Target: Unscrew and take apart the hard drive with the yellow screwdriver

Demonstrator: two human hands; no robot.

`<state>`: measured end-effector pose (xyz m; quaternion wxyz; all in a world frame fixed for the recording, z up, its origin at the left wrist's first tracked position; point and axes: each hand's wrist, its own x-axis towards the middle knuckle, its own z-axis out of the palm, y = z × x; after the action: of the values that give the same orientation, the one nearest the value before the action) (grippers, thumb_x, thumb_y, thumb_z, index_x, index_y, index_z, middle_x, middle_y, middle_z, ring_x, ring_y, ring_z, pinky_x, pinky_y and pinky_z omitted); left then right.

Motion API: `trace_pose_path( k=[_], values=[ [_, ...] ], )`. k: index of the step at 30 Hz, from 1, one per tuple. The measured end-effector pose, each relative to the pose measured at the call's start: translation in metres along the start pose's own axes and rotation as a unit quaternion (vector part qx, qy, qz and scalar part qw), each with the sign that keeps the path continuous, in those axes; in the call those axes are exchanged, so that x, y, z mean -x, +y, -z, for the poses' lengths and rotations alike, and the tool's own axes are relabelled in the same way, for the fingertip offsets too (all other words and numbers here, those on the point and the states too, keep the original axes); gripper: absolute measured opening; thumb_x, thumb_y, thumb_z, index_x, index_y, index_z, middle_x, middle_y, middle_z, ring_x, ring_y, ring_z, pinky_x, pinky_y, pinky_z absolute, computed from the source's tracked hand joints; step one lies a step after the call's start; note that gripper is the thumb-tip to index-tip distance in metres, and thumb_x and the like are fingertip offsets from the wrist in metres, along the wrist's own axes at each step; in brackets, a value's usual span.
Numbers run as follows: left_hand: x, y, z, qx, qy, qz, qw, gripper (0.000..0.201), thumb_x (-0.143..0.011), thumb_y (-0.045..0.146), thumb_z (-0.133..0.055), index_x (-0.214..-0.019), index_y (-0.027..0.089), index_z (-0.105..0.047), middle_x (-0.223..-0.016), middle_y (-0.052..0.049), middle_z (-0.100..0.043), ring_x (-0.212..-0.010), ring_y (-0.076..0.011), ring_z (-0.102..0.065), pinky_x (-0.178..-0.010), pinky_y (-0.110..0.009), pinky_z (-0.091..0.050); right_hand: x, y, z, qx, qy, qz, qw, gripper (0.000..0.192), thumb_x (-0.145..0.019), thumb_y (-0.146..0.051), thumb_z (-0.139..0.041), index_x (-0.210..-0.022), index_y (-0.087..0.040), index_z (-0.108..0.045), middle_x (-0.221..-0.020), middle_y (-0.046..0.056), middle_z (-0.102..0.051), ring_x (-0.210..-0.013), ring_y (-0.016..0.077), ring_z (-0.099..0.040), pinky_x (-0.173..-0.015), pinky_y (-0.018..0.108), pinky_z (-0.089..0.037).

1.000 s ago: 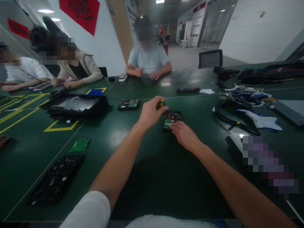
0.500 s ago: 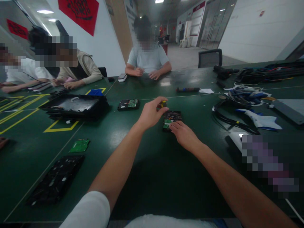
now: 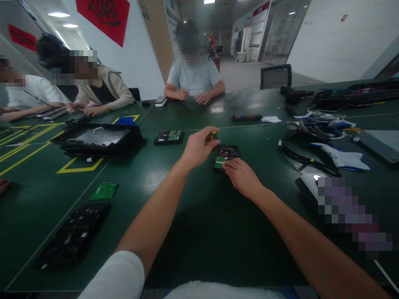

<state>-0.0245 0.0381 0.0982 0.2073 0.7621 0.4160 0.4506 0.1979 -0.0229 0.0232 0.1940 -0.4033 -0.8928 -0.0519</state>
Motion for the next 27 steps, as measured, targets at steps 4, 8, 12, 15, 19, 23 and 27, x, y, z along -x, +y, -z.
trace_pose_path(
  k=[4, 8, 12, 15, 19, 23, 27],
  values=[
    [0.0, 0.0, -0.003, 0.09, -0.033, 0.018, 0.995, 0.033, -0.094, 0.019, -0.072, -0.127, 0.023, -0.07, -0.114, -0.007, -0.075, -0.094, -0.0199, -0.072, -0.07, -0.029, -0.06, 0.001, 0.001, -0.002, -0.015, 0.005, -0.003, 1.0, 0.028, -0.105, -0.011, -0.06, -0.126, -0.01, -0.08, -0.131, 0.019, -0.075, -0.116, 0.0335, -0.065, -0.102, 0.051, -0.057],
    [0.0, 0.004, -0.006, 0.211, -0.047, 0.064, 0.974, 0.028, -0.093, 0.019, -0.071, -0.121, 0.02, -0.068, -0.11, -0.008, -0.072, -0.098, -0.0197, -0.071, -0.068, -0.026, -0.062, 0.001, 0.002, -0.004, -0.031, 0.018, -0.005, 0.999, 0.028, -0.105, -0.011, -0.059, -0.124, -0.011, -0.08, -0.127, 0.02, -0.075, -0.119, 0.034, -0.065, -0.105, 0.053, -0.057],
    [0.001, 0.011, -0.008, 0.255, -0.026, 0.091, 0.962, 0.02, -0.094, 0.031, -0.075, -0.111, 0.021, -0.07, -0.101, -0.004, -0.068, -0.091, -0.0162, -0.066, -0.069, -0.025, -0.061, 0.002, 0.004, -0.005, -0.041, 0.033, 0.001, 0.999, 0.03, -0.106, -0.011, -0.056, -0.124, -0.012, -0.08, -0.126, 0.019, -0.075, -0.118, 0.0329, -0.065, -0.107, 0.053, -0.058],
    [0.0, 0.015, -0.007, 0.235, -0.015, 0.103, 0.966, 0.025, -0.098, 0.046, -0.072, -0.102, 0.021, -0.074, -0.09, -0.002, -0.064, -0.081, -0.0138, -0.061, -0.061, -0.021, -0.054, 0.004, 0.004, -0.005, -0.051, 0.042, 0.0, 0.998, 0.032, -0.107, -0.013, -0.054, -0.127, -0.013, -0.079, -0.127, 0.018, -0.075, -0.117, 0.0325, -0.065, -0.107, 0.053, -0.058],
    [0.0, 0.02, -0.003, 0.251, -0.01, 0.149, 0.956, 0.029, -0.096, 0.051, -0.073, -0.095, 0.022, -0.076, -0.091, -0.003, -0.066, -0.082, -0.0151, -0.062, -0.059, -0.021, -0.052, 0.004, 0.004, -0.005, -0.06, 0.036, -0.004, 0.998, 0.034, -0.107, -0.014, -0.054, -0.13, -0.014, -0.079, -0.129, 0.019, -0.075, -0.118, 0.0331, -0.065, -0.106, 0.054, -0.058],
    [0.001, 0.021, -0.001, 0.333, -0.01, 0.212, 0.919, 0.024, -0.089, 0.044, -0.079, -0.095, 0.021, -0.073, -0.097, -0.005, -0.069, -0.088, -0.0171, -0.066, -0.059, -0.022, -0.054, 0.004, 0.005, -0.004, -0.064, 0.032, -0.004, 0.997, 0.035, -0.107, -0.014, -0.054, -0.13, -0.014, -0.079, -0.129, 0.019, -0.075, -0.118, 0.0334, -0.065, -0.107, 0.055, -0.058],
    [0.0, 0.02, -0.003, 0.411, -0.017, 0.242, 0.879, 0.023, -0.088, 0.039, -0.076, -0.097, 0.02, -0.067, -0.093, -0.005, -0.071, -0.087, -0.0173, -0.069, -0.065, -0.026, -0.06, 0.004, 0.005, -0.003, -0.069, 0.036, -0.002, 0.997, 0.035, -0.106, -0.013, -0.054, -0.129, -0.014, -0.08, -0.127, 0.019, -0.075, -0.118, 0.0331, -0.065, -0.108, 0.054, -0.058]
  ],
)
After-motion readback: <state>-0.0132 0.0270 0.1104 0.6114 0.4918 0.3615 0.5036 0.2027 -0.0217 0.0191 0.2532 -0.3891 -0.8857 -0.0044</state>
